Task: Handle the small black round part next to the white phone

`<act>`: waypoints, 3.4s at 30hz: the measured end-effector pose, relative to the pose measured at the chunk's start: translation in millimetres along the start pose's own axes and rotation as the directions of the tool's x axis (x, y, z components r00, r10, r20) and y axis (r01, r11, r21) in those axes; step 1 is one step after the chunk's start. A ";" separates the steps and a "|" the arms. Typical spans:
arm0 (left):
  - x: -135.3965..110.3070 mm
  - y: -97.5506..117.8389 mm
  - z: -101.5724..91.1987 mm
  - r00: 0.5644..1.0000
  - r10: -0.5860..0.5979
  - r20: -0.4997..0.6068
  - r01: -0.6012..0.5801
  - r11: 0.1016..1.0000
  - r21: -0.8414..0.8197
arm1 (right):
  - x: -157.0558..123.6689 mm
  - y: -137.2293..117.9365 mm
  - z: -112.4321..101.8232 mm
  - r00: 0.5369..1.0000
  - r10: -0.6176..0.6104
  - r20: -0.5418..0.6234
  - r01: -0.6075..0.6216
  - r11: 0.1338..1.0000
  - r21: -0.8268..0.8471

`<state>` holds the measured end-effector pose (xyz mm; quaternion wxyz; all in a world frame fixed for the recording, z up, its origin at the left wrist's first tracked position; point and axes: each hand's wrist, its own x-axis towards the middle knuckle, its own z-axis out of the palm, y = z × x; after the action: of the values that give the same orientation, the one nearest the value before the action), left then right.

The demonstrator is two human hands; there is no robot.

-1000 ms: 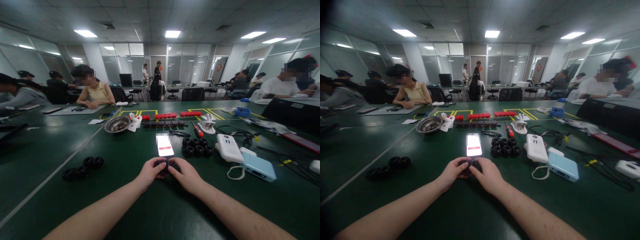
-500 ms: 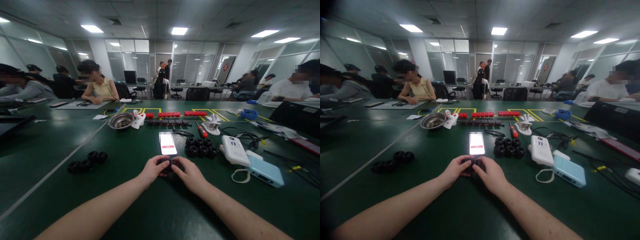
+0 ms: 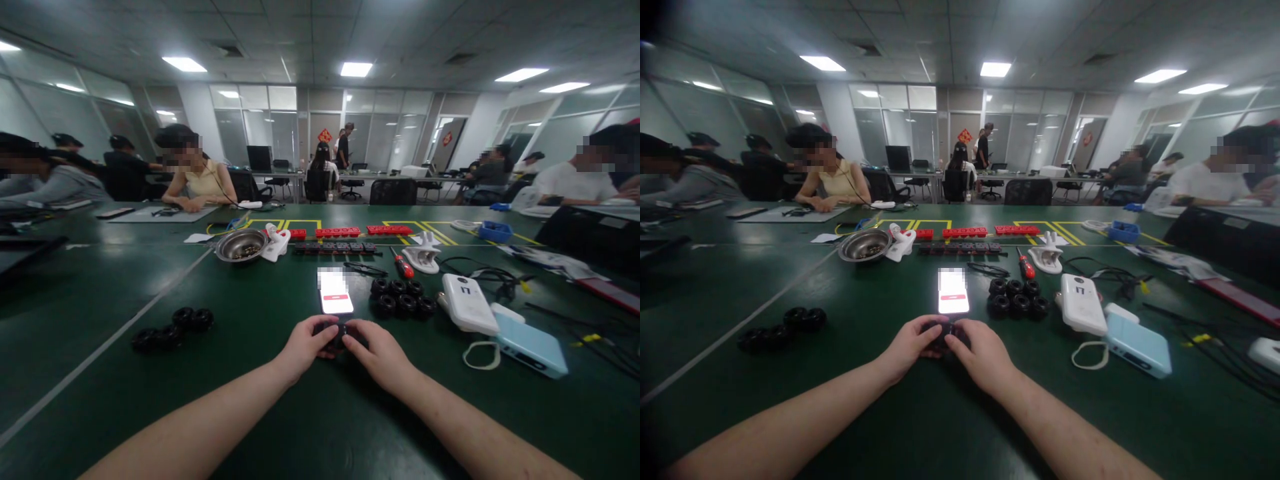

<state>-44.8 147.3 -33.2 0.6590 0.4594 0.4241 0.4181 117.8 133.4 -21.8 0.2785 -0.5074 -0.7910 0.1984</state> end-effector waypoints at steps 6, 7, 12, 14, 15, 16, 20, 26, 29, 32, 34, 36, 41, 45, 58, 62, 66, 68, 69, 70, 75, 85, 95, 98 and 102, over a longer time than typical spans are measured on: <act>-1.6 3.2 0.5 1.000 -0.003 -0.017 0.004 0.999 0.040 | -1.4 -0.1 0.5 0.996 -0.076 -0.040 0.076 0.997 0.012; -1.7 3.3 0.6 1.000 -0.002 -0.018 0.003 0.999 0.040 | -2.3 -1.0 0.1 0.995 -0.083 -0.047 0.084 0.996 0.012; -2.1 3.7 1.6 1.000 -0.009 -0.006 0.009 0.999 0.038 | -3.2 -4.9 -2.2 1.000 -0.007 -0.023 0.007 1.000 0.017; -2.7 4.4 2.1 0.999 -0.029 0.016 0.029 0.999 0.046 | -2.1 -5.2 -2.8 0.999 0.026 0.021 -0.026 1.000 0.016; -3.1 4.7 2.2 0.999 -0.035 0.022 0.034 0.998 0.053 | -1.5 -5.1 -3.0 0.999 0.029 0.041 -0.030 1.000 0.010; -3.3 5.1 2.3 0.999 -0.036 0.024 0.035 0.998 0.061 | -1.1 -4.9 -3.0 0.998 0.022 0.052 -0.023 1.000 0.004; -2.9 5.6 0.7 1.000 -0.022 0.014 0.021 0.997 0.070 | -1.6 -4.9 -3.1 0.998 -0.066 0.007 0.065 0.998 0.003; -2.5 4.1 0.8 1.000 0.003 0.001 -0.003 0.999 0.036 | -5.0 -5.5 -3.7 0.999 -0.041 -0.025 0.041 0.999 0.003; -3.3 4.5 2.2 1.000 -0.007 0.012 0.006 0.999 0.032 | -2.8 -4.2 -2.6 1.000 0.022 0.018 -0.022 1.000 -0.003; -4.1 5.2 1.9 1.000 -0.025 0.018 0.024 0.999 0.037 | -1.0 -3.4 -1.3 0.998 0.029 0.051 -0.028 1.000 -0.007; -3.5 5.3 0.7 0.999 -0.029 0.019 0.028 0.999 0.037 | -0.9 -3.5 -1.1 0.999 0.011 0.030 -0.011 1.000 0.006; -2.8 5.2 -0.3 1.000 -0.027 0.010 0.026 0.999 0.039 | -1.9 -4.6 -1.9 1.000 -0.028 -0.001 0.028 0.999 0.028; -3.4 5.7 1.1 1.000 -0.005 -0.009 0.005 0.999 0.034 | -5.1 -9.7 -4.6 0.999 -0.043 -0.023 0.044 0.998 0.038; -5.1 6.6 3.0 1.000 -0.020 0.012 0.019 0.998 0.055 | -4.5 -10.1 -5.3 1.000 0.011 0.016 -0.011 1.000 -0.006; -1.9 1.7 0.8 1.000 0.011 0.002 -0.011 0.999 0.034 | -4.3 -6.1 -3.1 1.000 -0.009 -0.001 0.009 1.000 0.013; -5.0 5.9 1.6 1.000 -0.011 0.003 0.011 0.999 0.037 | -2.1 -5.4 -1.4 0.999 0.025 0.047 -0.026 1.000 0.010; -5.6 8.7 0.5 1.000 -0.008 -0.001 0.008 0.999 0.035 | -1.9 -4.8 -0.2 0.999 -0.033 0.027 0.031 0.996 0.079; -5.8 9.3 0.5 1.000 -0.013 0.008 0.013 0.999 0.036 | -3.2 -6.3 -1.2 0.999 -0.052 0.008 0.051 0.994 0.094; -5.9 9.5 0.7 1.000 -0.014 0.012 0.014 0.999 0.037 | -3.9 -7.4 -2.0 0.999 -0.052 0.003 0.051 0.994 0.092; -6.0 9.5 1.1 1.000 -0.016 0.015 0.016 0.999 0.042 | -4.5 -8.6 -3.0 0.999 -0.044 0.000 0.044 0.996 0.084; -5.7 7.7 3.2 1.000 -0.028 0.010 0.027 0.996 0.088 | -5.4 -11.8 -6.4 0.999 0.037 -0.006 -0.037 0.999 0.022; -3.9 5.2 1.5 0.997 -0.008 0.070 -0.002 0.990 0.140 | -7.3 -10.7 -4.7 0.999 0.018 -0.040 -0.018 1.000 -0.008; -3.9 6.1 0.5 1.000 -0.018 0.008 0.017 0.998 0.059 | -2.0 -6.6 0.1 0.999 0.042 0.014 -0.042 0.999 0.007; -3.7 7.0 -0.5 1.000 -0.024 0.019 0.023 0.998 0.054 | -3.2 -6.5 -0.2 1.000 -0.007 -0.018 0.007 0.999 0.043; -2.9 5.0 -0.2 0.999 -0.019 0.050 0.016 0.998 0.059 | -3.7 -6.4 -2.2 1.000 0.015 -0.016 -0.015 1.000 0.019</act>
<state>-46.6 145.8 -28.0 0.6594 0.4853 0.4235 0.3877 116.0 127.4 -17.2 0.2880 -0.5124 -0.7829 0.2038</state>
